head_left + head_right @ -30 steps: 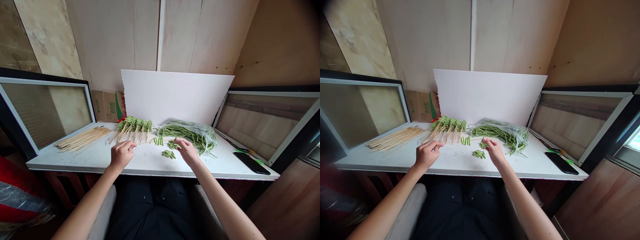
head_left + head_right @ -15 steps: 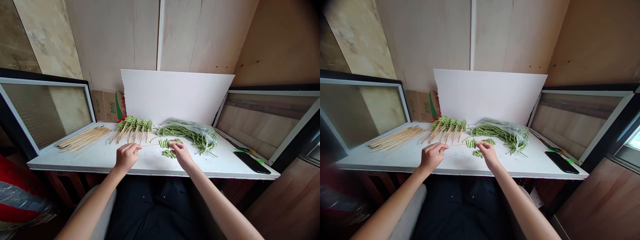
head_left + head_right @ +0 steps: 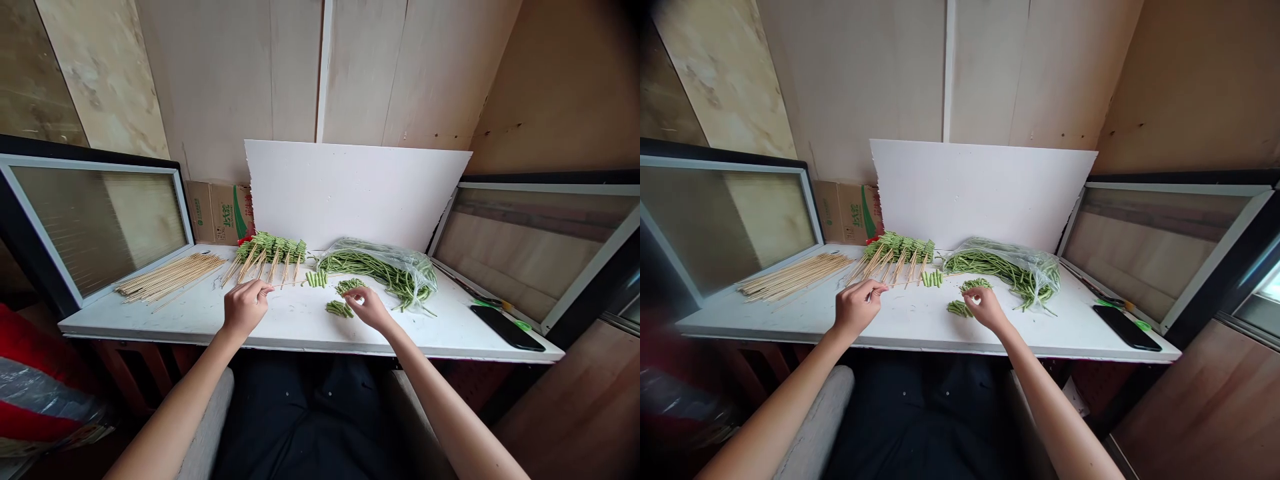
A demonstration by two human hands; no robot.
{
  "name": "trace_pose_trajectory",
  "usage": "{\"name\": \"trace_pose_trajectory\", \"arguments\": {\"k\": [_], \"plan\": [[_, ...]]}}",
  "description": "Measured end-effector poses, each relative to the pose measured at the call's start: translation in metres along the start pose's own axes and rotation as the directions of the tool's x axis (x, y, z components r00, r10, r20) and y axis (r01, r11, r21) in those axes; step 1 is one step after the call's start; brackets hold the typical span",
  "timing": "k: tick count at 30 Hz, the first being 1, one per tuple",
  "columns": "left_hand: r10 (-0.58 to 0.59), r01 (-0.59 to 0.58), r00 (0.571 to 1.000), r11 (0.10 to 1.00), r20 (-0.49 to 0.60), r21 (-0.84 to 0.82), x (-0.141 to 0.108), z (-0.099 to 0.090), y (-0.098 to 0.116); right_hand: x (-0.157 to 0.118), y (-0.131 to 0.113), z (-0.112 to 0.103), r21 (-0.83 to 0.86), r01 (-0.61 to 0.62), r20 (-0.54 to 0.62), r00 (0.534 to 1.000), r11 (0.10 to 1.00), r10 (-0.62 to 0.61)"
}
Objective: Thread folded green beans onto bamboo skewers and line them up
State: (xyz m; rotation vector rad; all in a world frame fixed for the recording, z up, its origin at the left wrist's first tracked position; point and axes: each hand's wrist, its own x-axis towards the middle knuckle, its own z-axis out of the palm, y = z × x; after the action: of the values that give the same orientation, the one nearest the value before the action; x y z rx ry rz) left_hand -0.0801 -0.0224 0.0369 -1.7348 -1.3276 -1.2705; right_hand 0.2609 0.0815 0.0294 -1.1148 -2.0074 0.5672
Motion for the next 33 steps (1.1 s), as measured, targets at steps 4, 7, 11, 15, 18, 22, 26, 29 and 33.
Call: {"name": "trace_pose_trajectory", "arguments": {"k": [4, 7, 11, 15, 18, 22, 26, 29, 33], "plan": [[-0.004, 0.003, 1.000, 1.000, 0.018, 0.005, -0.002, 0.001, -0.002, 0.000, 0.027, 0.005, -0.305, -0.099, 0.082, 0.988, 0.947, 0.129], [-0.008, 0.007, 0.999, 1.000, 0.032, 0.016, -0.002, 0.002, -0.001, -0.002, 0.035, 0.008, -0.419, -0.210, 0.054, 0.965, 0.883, 0.255], [-0.004, 0.003, 0.999, 1.000, 0.037, 0.016, -0.001, 0.003, 0.000, -0.003, 0.037, 0.008, -0.483, -0.240, 0.028, 0.957, 0.842, 0.289], [0.033, -0.033, 0.999, 0.999, 0.012, 0.007, -0.001, 0.004, 0.001, -0.002, 0.036, 0.009, -0.440, -0.188, 0.118, 0.957, 0.878, 0.265], [0.044, -0.044, 0.999, 0.999, 0.017, 0.005, -0.001, 0.003, 0.003, -0.003, 0.034, 0.012, -0.407, -0.179, 0.117, 0.962, 0.896, 0.246], [0.050, -0.050, 0.998, 0.999, 0.023, 0.002, -0.001, 0.003, 0.004, -0.004, 0.030, 0.015, -0.285, -0.175, 0.105, 0.972, 0.942, 0.212], [0.043, -0.043, 0.999, 0.999, 0.033, 0.007, -0.002, 0.002, 0.003, -0.004, 0.024, 0.014, -0.052, -0.150, 0.072, 0.985, 0.987, 0.154], [0.031, -0.032, 0.999, 0.999, 0.038, 0.008, -0.001, 0.001, 0.003, -0.002, 0.021, 0.009, 0.054, -0.114, 0.022, 0.993, 0.992, 0.113], [0.020, -0.020, 0.999, 1.000, 0.045, 0.010, -0.001, 0.001, 0.002, 0.003, 0.022, 0.001, 0.055, -0.088, 0.007, 0.996, 0.995, 0.087]]}}
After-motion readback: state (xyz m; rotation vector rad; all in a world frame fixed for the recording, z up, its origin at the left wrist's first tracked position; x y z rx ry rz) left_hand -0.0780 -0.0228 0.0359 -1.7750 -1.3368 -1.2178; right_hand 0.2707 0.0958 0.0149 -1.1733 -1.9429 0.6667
